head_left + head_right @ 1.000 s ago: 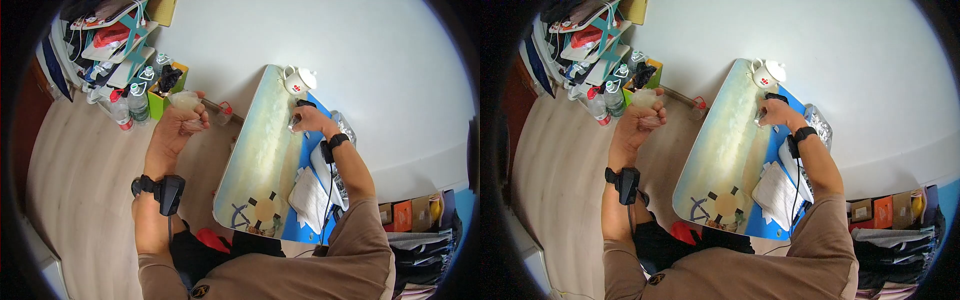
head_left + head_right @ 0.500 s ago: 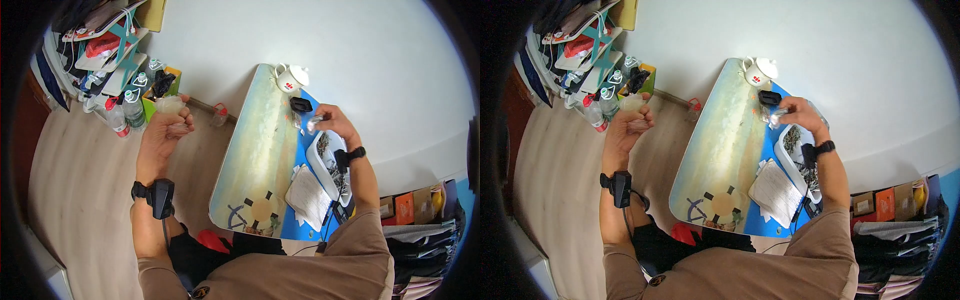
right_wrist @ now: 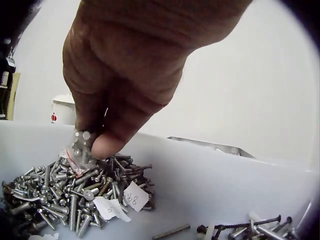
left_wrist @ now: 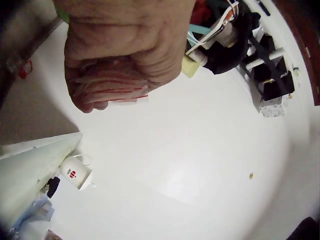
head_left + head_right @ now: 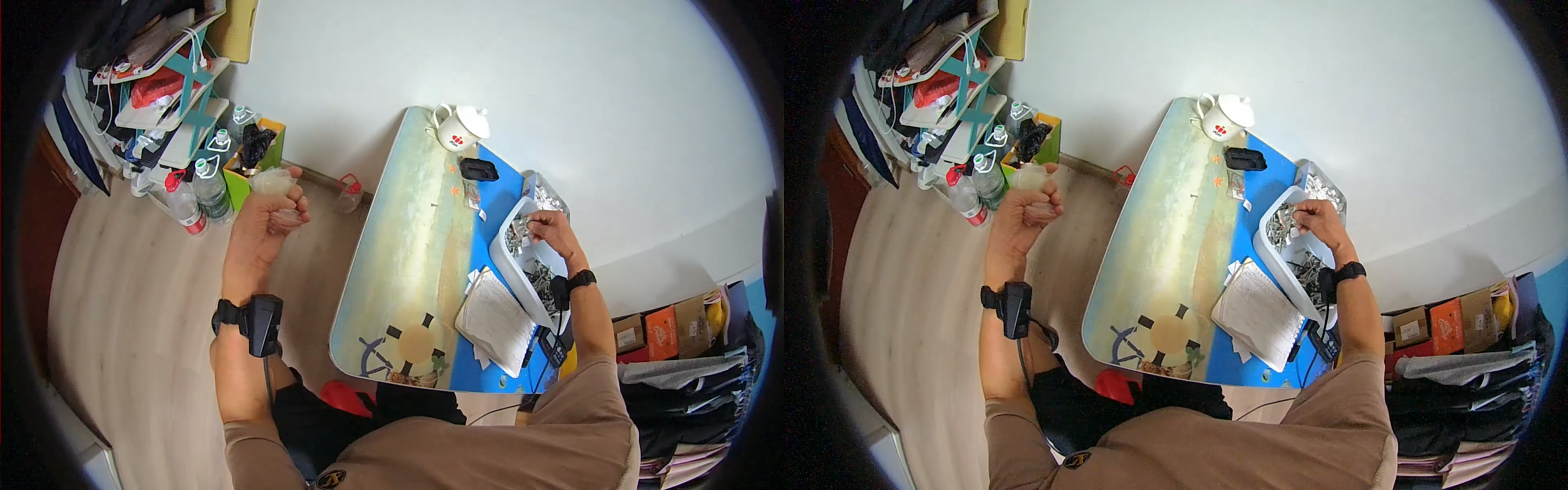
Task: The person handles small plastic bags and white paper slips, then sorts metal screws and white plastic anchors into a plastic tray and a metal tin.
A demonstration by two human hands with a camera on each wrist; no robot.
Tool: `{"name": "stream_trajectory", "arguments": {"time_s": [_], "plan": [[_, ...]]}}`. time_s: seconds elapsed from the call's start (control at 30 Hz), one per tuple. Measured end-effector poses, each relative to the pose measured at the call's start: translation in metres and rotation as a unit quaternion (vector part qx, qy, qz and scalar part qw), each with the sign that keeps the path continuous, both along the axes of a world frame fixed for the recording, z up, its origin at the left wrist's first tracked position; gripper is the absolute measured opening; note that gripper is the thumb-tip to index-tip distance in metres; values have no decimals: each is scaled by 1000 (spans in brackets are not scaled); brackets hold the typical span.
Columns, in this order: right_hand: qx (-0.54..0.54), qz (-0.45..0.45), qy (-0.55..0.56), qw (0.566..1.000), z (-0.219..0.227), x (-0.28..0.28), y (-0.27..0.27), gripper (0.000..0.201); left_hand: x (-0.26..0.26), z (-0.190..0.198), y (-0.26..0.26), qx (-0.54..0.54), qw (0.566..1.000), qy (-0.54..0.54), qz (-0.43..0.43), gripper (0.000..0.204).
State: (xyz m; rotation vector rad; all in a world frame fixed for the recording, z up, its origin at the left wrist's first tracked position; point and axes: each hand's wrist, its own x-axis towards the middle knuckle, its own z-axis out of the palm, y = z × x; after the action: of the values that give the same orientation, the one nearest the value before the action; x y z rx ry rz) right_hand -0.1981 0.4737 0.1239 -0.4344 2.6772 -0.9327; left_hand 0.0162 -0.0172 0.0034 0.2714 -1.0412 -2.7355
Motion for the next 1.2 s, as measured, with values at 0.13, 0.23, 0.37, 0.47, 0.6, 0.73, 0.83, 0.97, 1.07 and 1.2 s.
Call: {"name": "stream_trajectory", "arguments": {"time_s": [0.13, 0.23, 0.37, 0.47, 0.6, 0.73, 0.83, 0.97, 1.07, 1.2], "plan": [[11, -42, 19, 999, 2, -2, 2, 9, -3, -4, -6, 15, 1000, 14, 10, 55], [42, -44, 73, 995, -8, -10, 8, 9, -3, 0, -4, 40, 999, 23, 7, 55], [238, 60, 307, 919, -4, 1, 2, 9, -3, 1, -3, 61, 998, 24, 0, 53], [270, 45, 328, 904, 1, 6, -5, 13, -2, 1, -4, 58, 998, 24, 4, 53], [267, -6, 288, 920, -6, 2, 4, 16, 1, 3, -6, 62, 998, 16, 12, 53], [273, 2, 284, 919, -3, 2, 2, 17, 1, 6, -6, 63, 998, 19, 23, 46], [246, -22, 254, 935, -13, -4, 10, 19, 1, 2, -7, 60, 998, 18, 16, 52], [163, -101, 188, 963, -7, -1, 2, 19, 3, 0, -8, 62, 997, 33, 12, 51], [237, 5, 269, 934, -33, -32, 47, 15, -3, -5, -9, 27, 997, 67, 6, 46], [174, 0, 257, 951, -32, -31, 48, 14, 0, -20, -1, 79, 990, 109, 41, 44]]}}
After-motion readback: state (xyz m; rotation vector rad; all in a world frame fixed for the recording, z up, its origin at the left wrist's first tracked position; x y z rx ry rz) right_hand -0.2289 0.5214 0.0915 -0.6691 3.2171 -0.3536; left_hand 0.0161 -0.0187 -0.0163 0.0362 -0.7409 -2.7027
